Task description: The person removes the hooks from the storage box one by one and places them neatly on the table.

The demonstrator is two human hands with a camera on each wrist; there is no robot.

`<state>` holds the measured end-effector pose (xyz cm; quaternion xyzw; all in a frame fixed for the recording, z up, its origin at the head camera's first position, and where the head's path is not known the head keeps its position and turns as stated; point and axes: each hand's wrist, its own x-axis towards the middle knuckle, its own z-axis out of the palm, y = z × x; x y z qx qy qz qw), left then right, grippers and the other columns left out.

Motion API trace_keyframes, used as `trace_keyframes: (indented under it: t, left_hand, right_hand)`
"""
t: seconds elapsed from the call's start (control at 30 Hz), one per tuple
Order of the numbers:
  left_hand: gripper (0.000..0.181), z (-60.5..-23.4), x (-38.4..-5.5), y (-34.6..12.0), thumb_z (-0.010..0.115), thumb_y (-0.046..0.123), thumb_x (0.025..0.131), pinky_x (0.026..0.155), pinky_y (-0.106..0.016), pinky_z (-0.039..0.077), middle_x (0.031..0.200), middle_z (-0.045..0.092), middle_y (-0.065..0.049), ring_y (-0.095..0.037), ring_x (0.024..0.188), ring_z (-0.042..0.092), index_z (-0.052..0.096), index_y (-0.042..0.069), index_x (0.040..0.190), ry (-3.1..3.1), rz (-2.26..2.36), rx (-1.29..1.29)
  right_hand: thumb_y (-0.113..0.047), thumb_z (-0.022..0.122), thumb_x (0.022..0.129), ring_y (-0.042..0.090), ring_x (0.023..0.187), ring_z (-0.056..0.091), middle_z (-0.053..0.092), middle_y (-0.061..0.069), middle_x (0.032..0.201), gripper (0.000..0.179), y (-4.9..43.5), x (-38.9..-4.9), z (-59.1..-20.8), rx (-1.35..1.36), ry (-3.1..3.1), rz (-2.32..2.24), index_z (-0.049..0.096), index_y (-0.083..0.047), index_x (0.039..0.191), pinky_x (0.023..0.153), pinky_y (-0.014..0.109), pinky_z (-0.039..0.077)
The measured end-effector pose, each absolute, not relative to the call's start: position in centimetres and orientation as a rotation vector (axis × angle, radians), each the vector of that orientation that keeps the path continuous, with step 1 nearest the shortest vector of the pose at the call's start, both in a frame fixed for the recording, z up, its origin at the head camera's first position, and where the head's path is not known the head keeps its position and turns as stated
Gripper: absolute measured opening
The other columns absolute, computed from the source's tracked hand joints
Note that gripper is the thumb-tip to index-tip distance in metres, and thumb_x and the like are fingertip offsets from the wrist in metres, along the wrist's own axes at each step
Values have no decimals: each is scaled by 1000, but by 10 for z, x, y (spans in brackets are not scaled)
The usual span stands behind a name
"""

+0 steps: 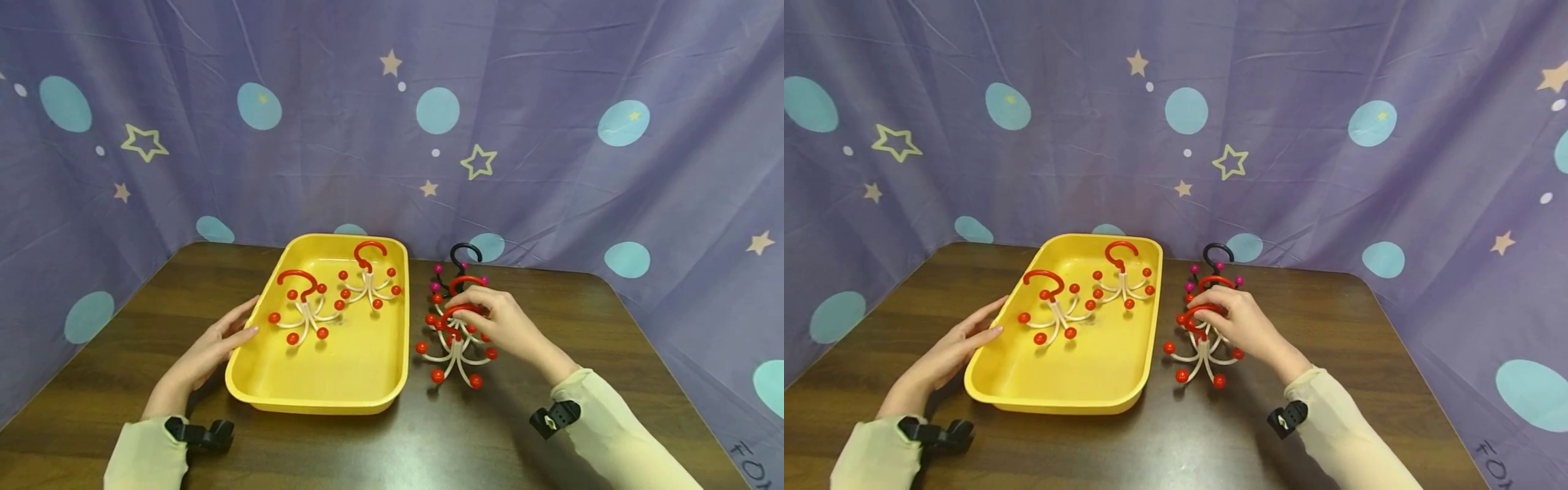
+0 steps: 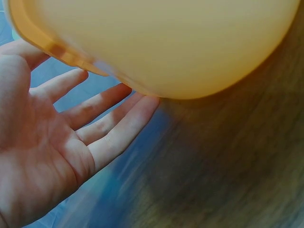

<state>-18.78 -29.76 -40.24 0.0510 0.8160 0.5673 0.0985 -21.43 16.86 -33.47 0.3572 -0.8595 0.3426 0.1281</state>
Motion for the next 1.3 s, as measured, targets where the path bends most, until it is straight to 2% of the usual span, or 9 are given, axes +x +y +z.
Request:
trace_keyframes:
  t: [0.17, 0.37, 0.5, 0.7, 0.97, 1.17, 1.3]
  left_hand:
    - [65, -402, -188, -297, 48, 31, 94, 79, -37, 50, 143, 21, -27, -30, 112, 46, 11, 21, 148, 2415, 1678, 145]
    - [66, -403, -187, -298, 48, 32, 94, 79, -37, 50, 143, 20, -27, -40, 121, 35, 11, 21, 148, 2407, 1691, 150]
    - [66, -404, -187, -298, 48, 32, 94, 79, -36, 50, 143, 20, -27, -39, 121, 35, 11, 21, 148, 2405, 1696, 153]
    - [66, -403, -187, -297, 48, 32, 94, 79, -36, 50, 143, 19, -28, -40, 122, 33, 11, 20, 148, 2402, 1700, 155]
    - [66, -403, -187, -297, 47, 32, 95, 81, -39, 49, 144, 18, -28, -44, 126, 27, 10, 20, 148, 2400, 1694, 159]
    - [66, -403, -187, -297, 47, 32, 94, 81, -39, 49, 143, 20, -28, -43, 124, 30, 10, 20, 148, 2406, 1689, 158]
    - [65, -403, -187, -297, 47, 31, 95, 80, -38, 50, 143, 20, -28, -39, 119, 38, 10, 20, 148, 2408, 1688, 155]
  right_hand:
    - [-13, 66, 82, 3, 74, 55, 65, -8, 96, 18, 172, -216, -337, 1050, -2497, 979, 68, -20, 99, 63, 21, 46]
    - [-16, 65, 83, 3, 72, 56, 66, -8, 94, 17, 176, -216, -342, 1044, -2513, 1002, 68, -17, 100, 63, 22, 47]
    - [-21, 63, 85, 3, 75, 57, 65, -10, 95, 16, 177, -214, -343, 1018, -2546, 1030, 68, -21, 101, 65, 24, 48]
    - [-18, 64, 85, 3, 81, 58, 64, -13, 97, 17, 177, -212, -340, 993, -2577, 1029, 67, -25, 101, 70, 27, 49]
    - [-25, 61, 87, 3, 77, 57, 64, -9, 95, 13, 176, -212, -334, 1012, -2592, 1050, 66, -25, 99, 66, 24, 49]
    - [-25, 62, 87, 3, 75, 57, 63, -14, 90, 12, 169, -215, -327, 1032, -2568, 1047, 66, -26, 98, 64, 23, 47]
    - [-23, 62, 87, 3, 74, 57, 62, -12, 90, 12, 163, -217, -323, 1075, -2555, 1019, 66, -22, 99, 64, 23, 47]
